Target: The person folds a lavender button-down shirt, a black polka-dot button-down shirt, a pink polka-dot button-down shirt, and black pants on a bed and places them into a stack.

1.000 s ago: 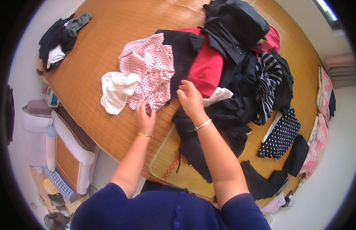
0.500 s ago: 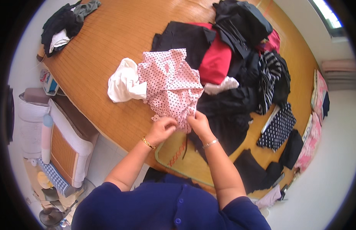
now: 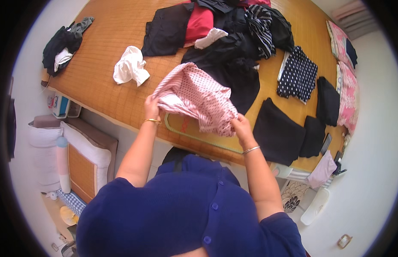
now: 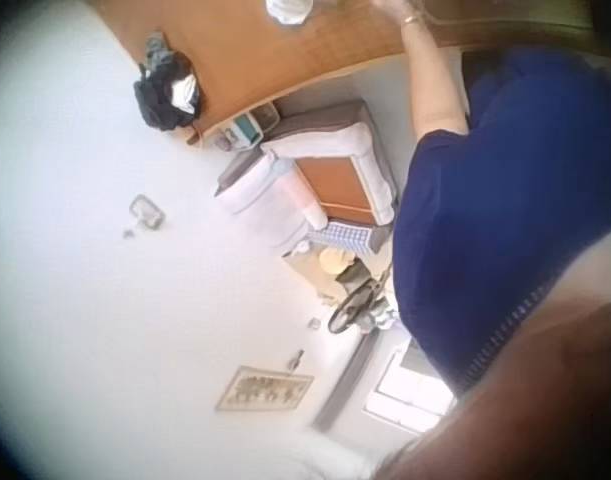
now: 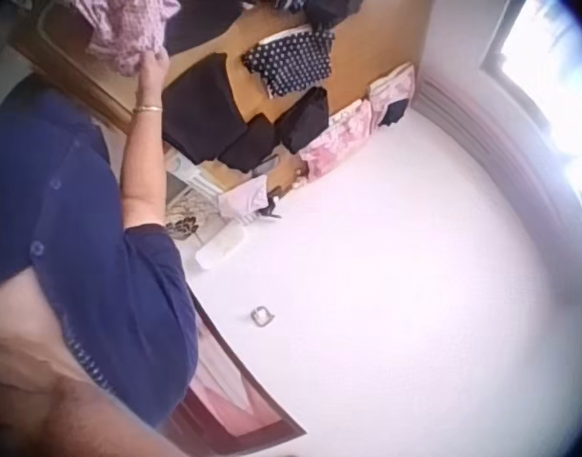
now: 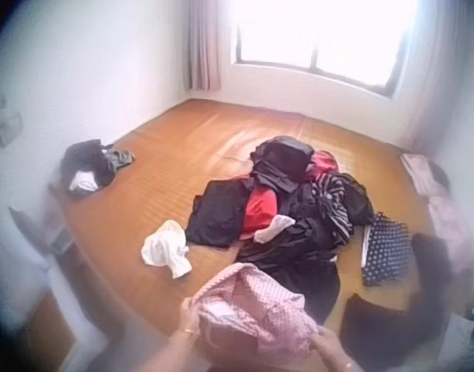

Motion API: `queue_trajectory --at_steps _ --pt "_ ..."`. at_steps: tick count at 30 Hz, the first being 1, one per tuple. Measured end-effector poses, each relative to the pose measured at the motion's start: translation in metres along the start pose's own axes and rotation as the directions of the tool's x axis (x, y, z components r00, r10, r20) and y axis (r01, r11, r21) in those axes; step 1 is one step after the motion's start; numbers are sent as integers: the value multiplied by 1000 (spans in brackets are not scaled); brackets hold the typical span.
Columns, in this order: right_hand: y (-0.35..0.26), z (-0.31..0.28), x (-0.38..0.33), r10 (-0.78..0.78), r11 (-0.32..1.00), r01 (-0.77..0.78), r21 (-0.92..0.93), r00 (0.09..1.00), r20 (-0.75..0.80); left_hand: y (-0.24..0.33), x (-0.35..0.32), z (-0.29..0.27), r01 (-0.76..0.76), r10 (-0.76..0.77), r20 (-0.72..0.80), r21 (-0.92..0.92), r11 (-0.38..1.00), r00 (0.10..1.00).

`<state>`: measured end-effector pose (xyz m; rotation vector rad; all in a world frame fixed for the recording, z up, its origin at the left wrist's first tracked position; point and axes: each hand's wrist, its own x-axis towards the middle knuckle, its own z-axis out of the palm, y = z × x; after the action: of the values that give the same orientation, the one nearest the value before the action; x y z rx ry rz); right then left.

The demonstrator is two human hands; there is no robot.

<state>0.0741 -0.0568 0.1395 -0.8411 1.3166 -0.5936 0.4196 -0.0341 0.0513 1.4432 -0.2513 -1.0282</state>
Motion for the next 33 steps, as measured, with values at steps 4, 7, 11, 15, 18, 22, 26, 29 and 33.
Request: queue_trajectory --at_steps 4,7,11,15,18,22,26,29,33 --pt "68 -54 -16 -30 993 10 -114 984 -178 -55 -35 -93 308 -298 -139 54 950 944" --pt "116 -50 -34 -373 751 79 -656 870 -323 -75 -48 -149 212 -168 -131 668 713 977" --pt "126 -47 -52 -288 711 92 -697 943 -168 -62 -111 -45 -415 272 322 797 439 907" --pt "162 -14 -20 -84 829 -15 -559 985 -151 -56 -145 19 -810 152 796 570 141 586" --pt "201 -25 1 110 893 -190 -408 971 -212 -82 -157 57 -859 -39 862 507 64 506" --pt "199 11 -24 314 934 -321 -154 947 -71 -92 -138 42 -730 -85 730 656 -194 678" --pt "180 28 -43 339 926 -342 -158 940 -44 -89 -144 65 -830 -74 826 558 -30 558" --pt "179 42 -40 2 846 -53 -531 995 -97 -84 -152 106 -923 -64 920 385 -20 386" --pt "189 36 -56 -276 719 169 -675 960 -53 -88 -136 143 -971 -212 965 112 -212 157"
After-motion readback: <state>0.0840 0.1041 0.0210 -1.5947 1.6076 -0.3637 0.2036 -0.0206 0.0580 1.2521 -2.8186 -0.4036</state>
